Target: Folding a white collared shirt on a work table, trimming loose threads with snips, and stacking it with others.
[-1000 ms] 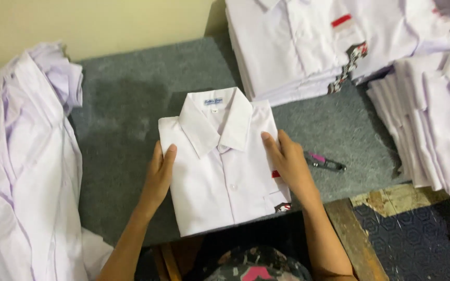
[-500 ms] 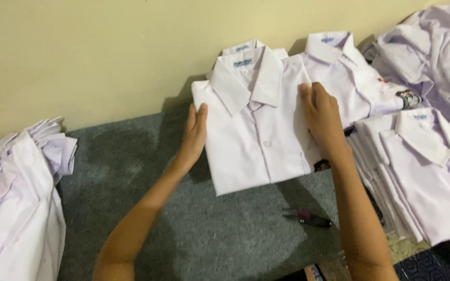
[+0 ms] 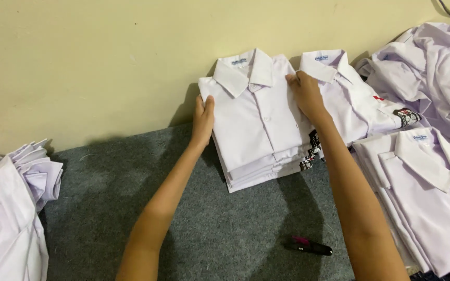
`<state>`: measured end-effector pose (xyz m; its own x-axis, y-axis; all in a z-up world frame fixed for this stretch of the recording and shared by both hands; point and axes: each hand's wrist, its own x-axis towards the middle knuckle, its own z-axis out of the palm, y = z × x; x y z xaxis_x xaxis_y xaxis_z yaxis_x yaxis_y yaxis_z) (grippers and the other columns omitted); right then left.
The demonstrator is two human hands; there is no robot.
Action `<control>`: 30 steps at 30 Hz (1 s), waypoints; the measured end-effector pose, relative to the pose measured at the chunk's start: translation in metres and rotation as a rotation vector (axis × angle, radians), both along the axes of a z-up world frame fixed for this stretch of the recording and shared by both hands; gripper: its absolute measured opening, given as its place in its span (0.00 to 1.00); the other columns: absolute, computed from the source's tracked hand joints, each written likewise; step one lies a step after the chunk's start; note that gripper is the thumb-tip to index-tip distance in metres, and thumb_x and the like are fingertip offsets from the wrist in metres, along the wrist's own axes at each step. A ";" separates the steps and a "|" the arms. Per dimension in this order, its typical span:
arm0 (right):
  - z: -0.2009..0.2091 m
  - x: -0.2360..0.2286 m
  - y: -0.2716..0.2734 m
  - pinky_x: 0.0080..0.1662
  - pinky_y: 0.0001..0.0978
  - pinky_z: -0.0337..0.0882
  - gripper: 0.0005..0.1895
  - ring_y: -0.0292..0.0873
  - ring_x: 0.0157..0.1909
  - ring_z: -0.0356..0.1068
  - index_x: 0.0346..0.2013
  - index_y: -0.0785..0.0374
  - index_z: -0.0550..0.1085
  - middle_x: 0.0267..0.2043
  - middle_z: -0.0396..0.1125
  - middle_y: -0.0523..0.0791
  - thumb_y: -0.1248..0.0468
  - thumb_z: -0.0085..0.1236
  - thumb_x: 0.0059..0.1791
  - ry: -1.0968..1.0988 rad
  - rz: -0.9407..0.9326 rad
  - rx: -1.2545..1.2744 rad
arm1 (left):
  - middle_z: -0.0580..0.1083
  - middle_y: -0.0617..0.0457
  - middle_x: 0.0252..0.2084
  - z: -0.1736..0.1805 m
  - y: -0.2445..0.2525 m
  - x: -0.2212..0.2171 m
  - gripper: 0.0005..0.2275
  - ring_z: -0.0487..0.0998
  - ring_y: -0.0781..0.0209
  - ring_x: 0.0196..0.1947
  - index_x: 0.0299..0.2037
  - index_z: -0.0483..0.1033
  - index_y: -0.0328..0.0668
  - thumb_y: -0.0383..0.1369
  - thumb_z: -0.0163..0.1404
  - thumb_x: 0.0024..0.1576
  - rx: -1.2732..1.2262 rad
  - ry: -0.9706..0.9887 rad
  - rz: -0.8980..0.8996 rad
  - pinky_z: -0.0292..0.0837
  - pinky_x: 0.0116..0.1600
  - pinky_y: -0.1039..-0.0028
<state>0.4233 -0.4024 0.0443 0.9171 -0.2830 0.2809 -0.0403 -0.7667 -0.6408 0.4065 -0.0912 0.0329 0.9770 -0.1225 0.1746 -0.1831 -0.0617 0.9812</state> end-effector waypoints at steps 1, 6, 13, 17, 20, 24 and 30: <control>-0.004 0.001 0.001 0.48 0.63 0.70 0.25 0.67 0.47 0.73 0.43 0.65 0.73 0.39 0.72 0.60 0.44 0.47 0.61 0.000 -0.002 0.003 | 0.68 0.44 0.52 -0.012 0.001 0.006 0.25 0.70 0.54 0.54 0.66 0.58 0.35 0.49 0.33 0.69 0.003 0.000 -0.002 0.69 0.56 0.59; -0.020 0.002 0.005 0.48 0.61 0.72 0.20 0.60 0.45 0.75 0.46 0.57 0.76 0.38 0.73 0.52 0.44 0.49 0.59 0.159 -0.091 -0.071 | 0.68 0.45 0.45 -0.046 0.005 0.017 0.21 0.72 0.53 0.48 0.57 0.61 0.36 0.49 0.36 0.69 0.017 0.016 -0.008 0.71 0.50 0.60; 0.043 -0.027 0.045 0.51 0.61 0.70 0.18 0.50 0.57 0.65 0.56 0.57 0.66 0.53 0.63 0.44 0.69 0.59 0.54 -0.183 -0.072 -0.477 | 0.58 0.37 0.58 0.048 0.008 -0.039 0.25 0.68 0.32 0.61 0.67 0.49 0.32 0.38 0.41 0.66 0.488 -0.312 0.137 0.77 0.50 0.49; 0.051 -0.008 0.070 0.53 0.58 0.59 0.20 0.50 0.64 0.60 0.60 0.61 0.66 0.65 0.58 0.46 0.57 0.34 0.58 -0.288 0.212 -0.212 | 0.59 0.36 0.68 0.055 -0.027 -0.010 0.25 0.59 0.40 0.68 0.69 0.56 0.31 0.39 0.40 0.66 0.787 -0.659 0.282 0.56 0.70 0.49; 0.056 -0.002 0.091 0.67 0.66 0.41 0.34 0.45 0.77 0.41 0.72 0.57 0.52 0.77 0.43 0.43 0.43 0.22 0.57 -0.043 0.222 -0.233 | 0.50 0.38 0.75 0.039 -0.057 0.026 0.28 0.47 0.43 0.75 0.72 0.51 0.33 0.46 0.32 0.67 0.902 -0.563 0.271 0.42 0.74 0.46; 0.023 0.011 0.087 0.70 0.64 0.37 0.38 0.43 0.81 0.32 0.76 0.56 0.50 0.81 0.38 0.42 0.42 0.16 0.56 0.096 0.303 -0.043 | 0.47 0.38 0.77 -0.014 -0.079 0.043 0.32 0.43 0.45 0.78 0.73 0.48 0.31 0.50 0.26 0.67 0.947 -0.461 0.357 0.40 0.76 0.49; 0.004 0.014 0.079 0.72 0.47 0.38 0.37 0.44 0.80 0.36 0.74 0.59 0.53 0.79 0.42 0.45 0.43 0.16 0.56 0.070 0.352 0.024 | 0.49 0.40 0.77 -0.013 -0.079 0.032 0.32 0.42 0.49 0.78 0.73 0.49 0.31 0.50 0.25 0.66 0.858 -0.356 0.303 0.35 0.76 0.52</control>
